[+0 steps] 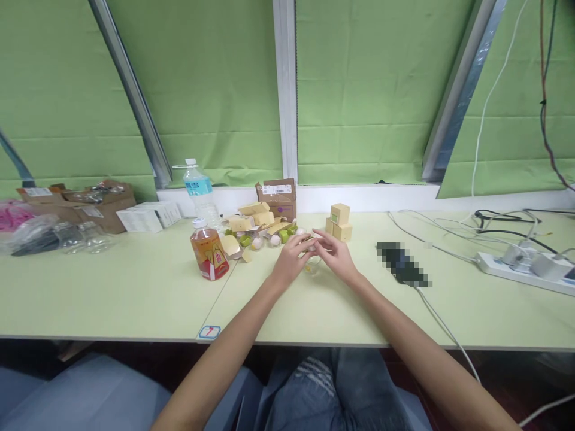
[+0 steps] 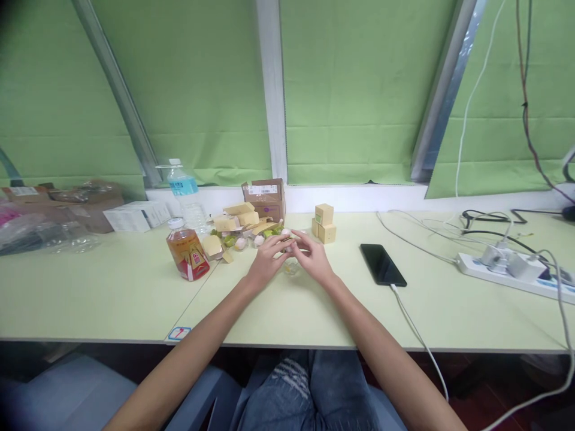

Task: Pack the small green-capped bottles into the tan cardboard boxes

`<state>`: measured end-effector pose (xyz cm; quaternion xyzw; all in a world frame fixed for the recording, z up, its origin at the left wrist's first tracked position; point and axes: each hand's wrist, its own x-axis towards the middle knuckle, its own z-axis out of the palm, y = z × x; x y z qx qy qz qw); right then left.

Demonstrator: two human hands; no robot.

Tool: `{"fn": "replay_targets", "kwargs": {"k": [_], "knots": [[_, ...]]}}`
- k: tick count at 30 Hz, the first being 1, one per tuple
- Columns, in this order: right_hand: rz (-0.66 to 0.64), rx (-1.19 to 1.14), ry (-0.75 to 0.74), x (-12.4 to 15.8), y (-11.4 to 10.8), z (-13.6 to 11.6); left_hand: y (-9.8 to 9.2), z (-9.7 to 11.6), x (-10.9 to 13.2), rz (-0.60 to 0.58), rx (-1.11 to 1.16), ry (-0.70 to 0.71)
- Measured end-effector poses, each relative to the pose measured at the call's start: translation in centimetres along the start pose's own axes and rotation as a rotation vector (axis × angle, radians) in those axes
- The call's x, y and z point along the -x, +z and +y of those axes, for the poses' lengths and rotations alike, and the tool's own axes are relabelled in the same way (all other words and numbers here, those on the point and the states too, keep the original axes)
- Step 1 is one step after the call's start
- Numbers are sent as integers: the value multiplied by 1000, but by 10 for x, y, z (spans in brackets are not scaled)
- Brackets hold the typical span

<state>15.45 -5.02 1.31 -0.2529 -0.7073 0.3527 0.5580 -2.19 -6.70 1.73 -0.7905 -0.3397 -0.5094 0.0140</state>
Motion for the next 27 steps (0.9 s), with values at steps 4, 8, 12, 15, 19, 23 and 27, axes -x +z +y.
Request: {"fn": "replay_targets", "kwargs": {"k": [4,8,12,15,19,23,27], "knots": [[-50,-46,74,-3,-2,1,-2,3,-3,24,62,-80],[-66,-66,93,-5,-2,0,-2,2,-4,64,151,-166],[12,-134,126,-7,-2,2,0,2,-5,63,336,-244],[79,-203,161,-9,-2,4,2,3,-5,35,462,-353],[106,-219,182,-8,0,4,3,-1,-7,80,531,-477],[55,-172,139,-6,3,1,-2,-2,-9,131,523,-511],[27,-58,89,-5,1,2,-6,1,-10,139,517,-541]]}}
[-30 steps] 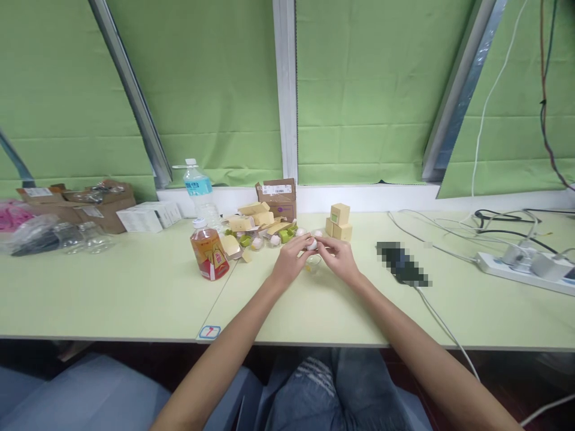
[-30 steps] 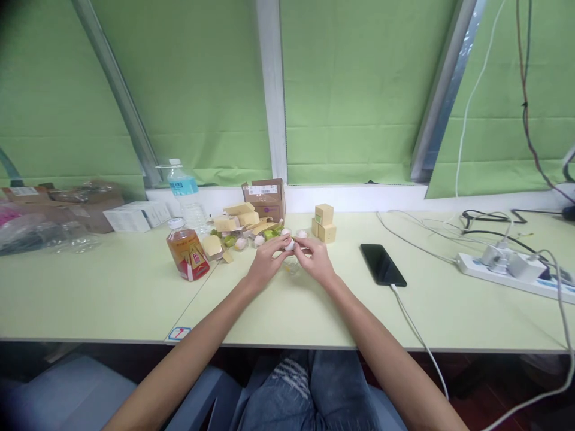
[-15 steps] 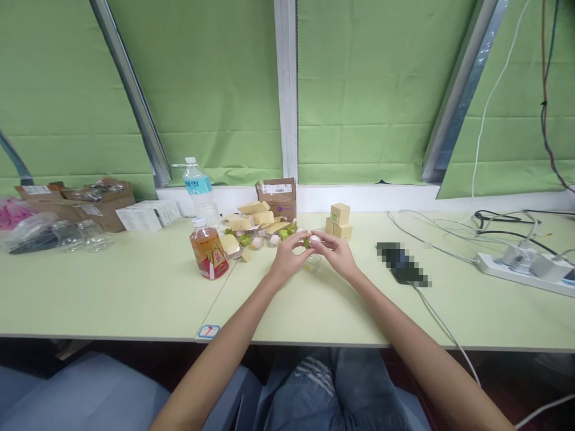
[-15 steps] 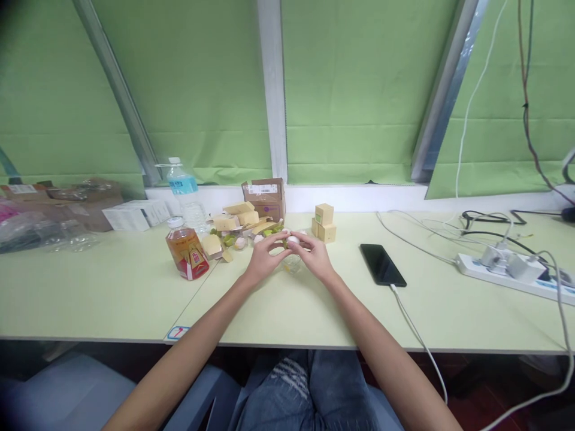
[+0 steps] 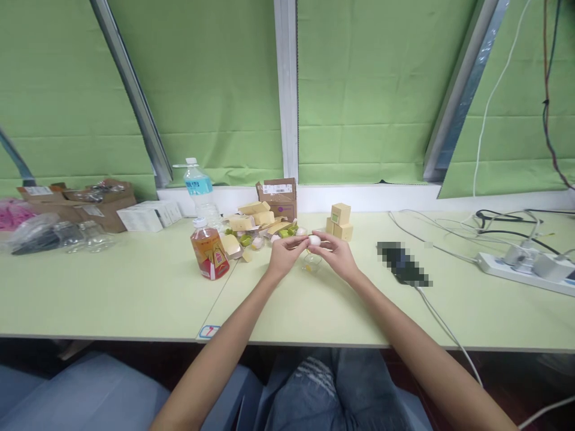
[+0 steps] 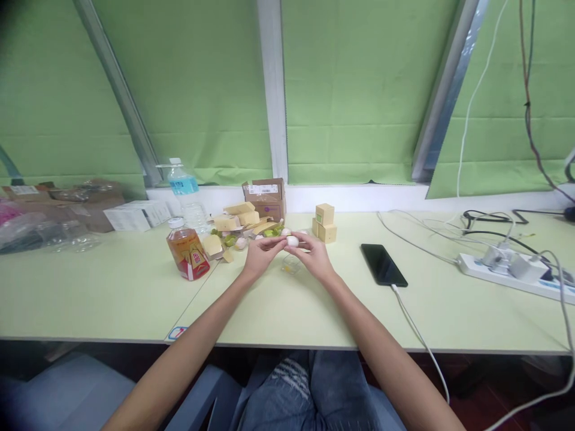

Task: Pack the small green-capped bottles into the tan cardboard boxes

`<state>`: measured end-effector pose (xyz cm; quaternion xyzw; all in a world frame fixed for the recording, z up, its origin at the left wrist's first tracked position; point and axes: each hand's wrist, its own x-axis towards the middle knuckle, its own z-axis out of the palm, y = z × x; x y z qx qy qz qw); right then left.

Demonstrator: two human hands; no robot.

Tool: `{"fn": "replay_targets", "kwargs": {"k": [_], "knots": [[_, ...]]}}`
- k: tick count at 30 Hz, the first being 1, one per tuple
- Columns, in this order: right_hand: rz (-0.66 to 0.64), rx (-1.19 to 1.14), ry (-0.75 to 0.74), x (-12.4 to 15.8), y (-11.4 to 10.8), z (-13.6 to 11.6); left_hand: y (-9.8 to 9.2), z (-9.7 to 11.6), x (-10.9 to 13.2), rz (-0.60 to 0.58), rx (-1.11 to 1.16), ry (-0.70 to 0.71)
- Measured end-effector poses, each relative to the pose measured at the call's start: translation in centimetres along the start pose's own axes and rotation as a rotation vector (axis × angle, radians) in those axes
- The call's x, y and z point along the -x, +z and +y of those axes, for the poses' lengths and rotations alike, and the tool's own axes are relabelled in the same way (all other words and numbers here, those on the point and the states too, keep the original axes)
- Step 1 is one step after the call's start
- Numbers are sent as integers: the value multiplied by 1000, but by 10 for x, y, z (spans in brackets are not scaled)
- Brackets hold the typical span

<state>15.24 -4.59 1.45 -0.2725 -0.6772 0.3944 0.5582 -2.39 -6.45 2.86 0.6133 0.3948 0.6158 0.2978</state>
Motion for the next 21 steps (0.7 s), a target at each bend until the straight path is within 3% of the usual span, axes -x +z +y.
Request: {"fn": "replay_targets", "kwargs": {"k": [9,21], "knots": [[-71,315,-290,0,-10,0,2,2,2,-76,2,-37],[-115,321,-259,1,-7,-2,0,-6,3,-138,-57,52]]}}
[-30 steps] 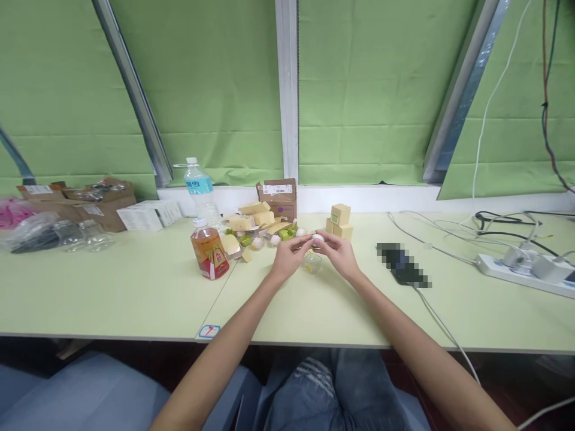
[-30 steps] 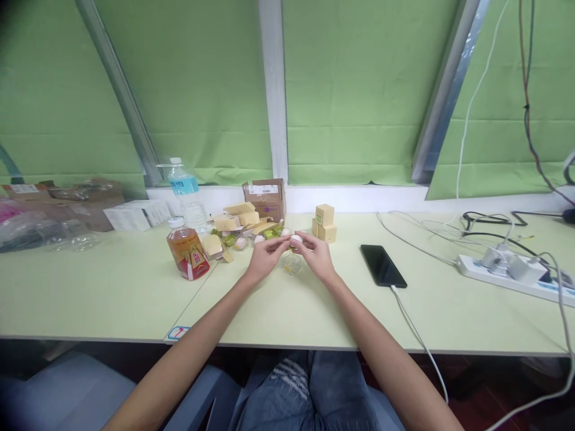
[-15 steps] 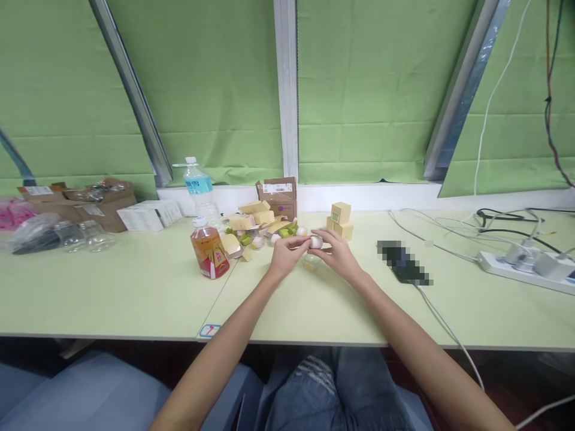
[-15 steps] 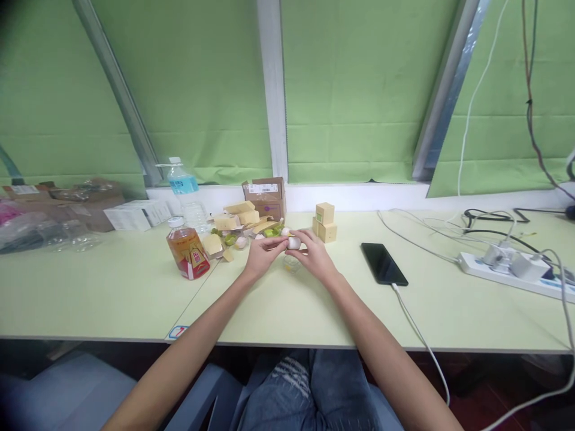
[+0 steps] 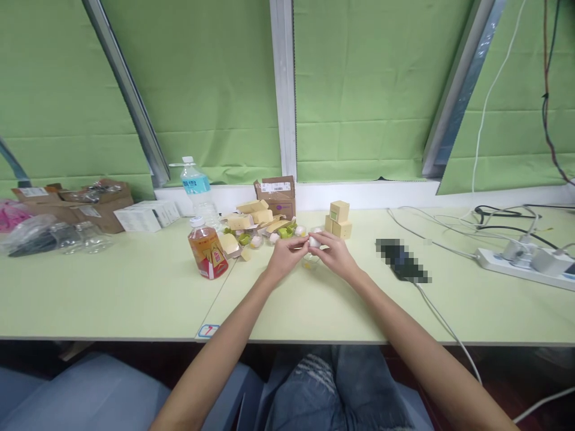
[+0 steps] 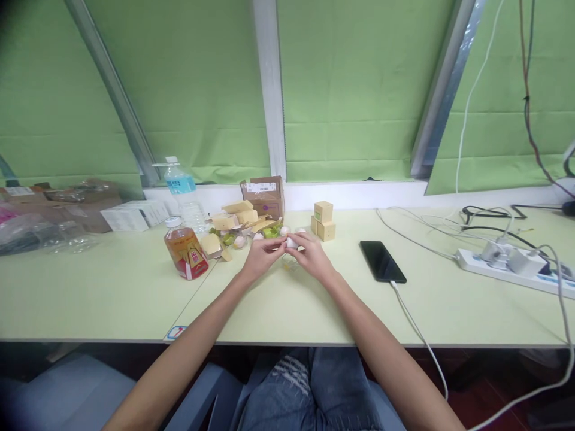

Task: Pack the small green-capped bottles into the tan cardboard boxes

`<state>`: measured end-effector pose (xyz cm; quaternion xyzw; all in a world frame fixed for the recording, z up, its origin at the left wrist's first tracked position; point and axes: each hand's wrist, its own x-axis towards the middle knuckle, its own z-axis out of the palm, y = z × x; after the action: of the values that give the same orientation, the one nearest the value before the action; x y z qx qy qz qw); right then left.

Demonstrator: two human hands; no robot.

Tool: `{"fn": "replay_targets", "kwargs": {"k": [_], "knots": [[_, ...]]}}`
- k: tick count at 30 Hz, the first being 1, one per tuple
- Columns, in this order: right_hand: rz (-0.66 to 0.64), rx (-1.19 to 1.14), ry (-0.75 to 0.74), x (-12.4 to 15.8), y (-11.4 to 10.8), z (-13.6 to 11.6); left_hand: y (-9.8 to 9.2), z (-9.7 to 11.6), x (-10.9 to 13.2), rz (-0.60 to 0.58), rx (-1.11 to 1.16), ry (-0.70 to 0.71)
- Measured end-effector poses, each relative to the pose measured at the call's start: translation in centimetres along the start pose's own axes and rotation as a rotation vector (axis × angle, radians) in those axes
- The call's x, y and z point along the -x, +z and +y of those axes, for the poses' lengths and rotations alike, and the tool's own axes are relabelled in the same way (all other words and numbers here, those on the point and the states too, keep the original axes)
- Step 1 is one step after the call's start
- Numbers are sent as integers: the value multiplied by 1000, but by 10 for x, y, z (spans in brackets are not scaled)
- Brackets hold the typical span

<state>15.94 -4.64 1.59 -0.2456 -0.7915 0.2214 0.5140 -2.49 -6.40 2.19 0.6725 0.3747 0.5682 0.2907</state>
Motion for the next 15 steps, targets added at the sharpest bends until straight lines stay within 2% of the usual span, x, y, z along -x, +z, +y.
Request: {"fn": "replay_targets", "kwargs": {"k": [9,15], "knots": [[7,18,-3,-4,6,-7,-5,-2,-1,7,-108,128],[36,-10,-23,-2,5,-3,-3,0,-1,50,-93,111]]}}
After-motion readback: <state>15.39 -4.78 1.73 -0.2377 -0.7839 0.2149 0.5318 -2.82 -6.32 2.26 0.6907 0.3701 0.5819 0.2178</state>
